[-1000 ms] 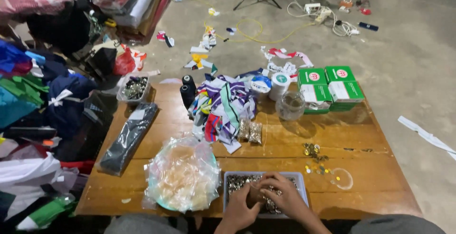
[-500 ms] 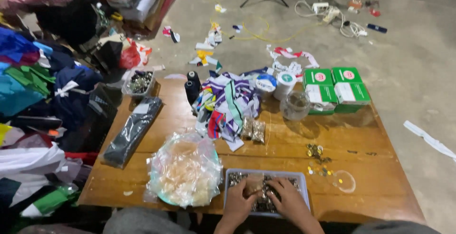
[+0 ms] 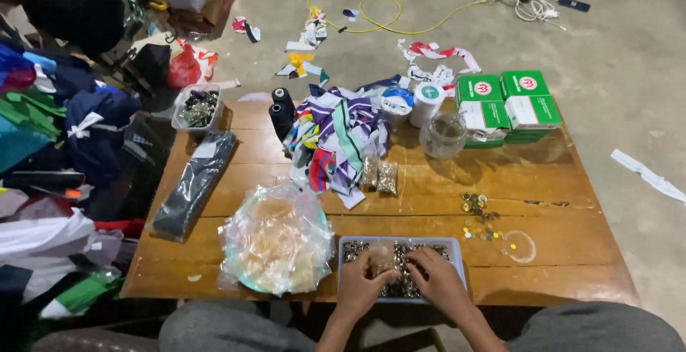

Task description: Sorting small metal components, such as rivets or eyelets, from a plastic tray on a cluttered workbench.

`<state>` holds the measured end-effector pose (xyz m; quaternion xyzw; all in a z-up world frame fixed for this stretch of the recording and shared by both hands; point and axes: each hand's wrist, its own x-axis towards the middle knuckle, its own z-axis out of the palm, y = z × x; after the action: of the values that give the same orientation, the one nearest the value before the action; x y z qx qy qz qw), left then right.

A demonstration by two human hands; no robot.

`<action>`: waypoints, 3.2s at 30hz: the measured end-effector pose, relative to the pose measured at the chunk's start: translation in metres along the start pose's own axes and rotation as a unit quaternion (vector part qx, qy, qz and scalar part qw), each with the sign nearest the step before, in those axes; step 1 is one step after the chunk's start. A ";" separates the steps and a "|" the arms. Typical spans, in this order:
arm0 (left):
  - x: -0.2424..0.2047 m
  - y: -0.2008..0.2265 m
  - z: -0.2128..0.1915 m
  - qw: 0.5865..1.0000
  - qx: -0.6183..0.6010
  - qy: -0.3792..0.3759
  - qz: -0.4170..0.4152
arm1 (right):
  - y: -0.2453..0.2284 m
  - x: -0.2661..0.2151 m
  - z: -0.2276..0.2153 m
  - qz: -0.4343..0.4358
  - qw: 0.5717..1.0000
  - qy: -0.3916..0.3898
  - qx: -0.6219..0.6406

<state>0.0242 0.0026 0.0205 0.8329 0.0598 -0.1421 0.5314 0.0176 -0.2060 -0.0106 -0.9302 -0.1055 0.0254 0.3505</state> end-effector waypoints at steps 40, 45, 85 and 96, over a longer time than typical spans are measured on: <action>-0.022 0.003 0.003 0.992 -0.088 0.006 0.088 | 0.011 -0.019 0.012 -0.020 0.998 0.053 0.035; -0.009 -0.008 0.007 0.999 -0.013 0.010 0.034 | 0.017 -0.009 0.014 -0.052 0.997 0.050 0.027; -0.010 0.013 -0.003 0.990 -0.064 0.011 0.128 | 0.002 -0.005 0.007 -0.031 0.996 0.088 0.009; -0.011 0.001 0.004 0.992 -0.038 0.000 0.121 | -0.006 -0.009 0.009 -0.063 0.993 0.098 0.011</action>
<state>0.0135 -0.0011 0.0234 0.8134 -0.0361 -0.0739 0.5758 0.0064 -0.1981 -0.0136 -0.9158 -0.1292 -0.0871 0.3701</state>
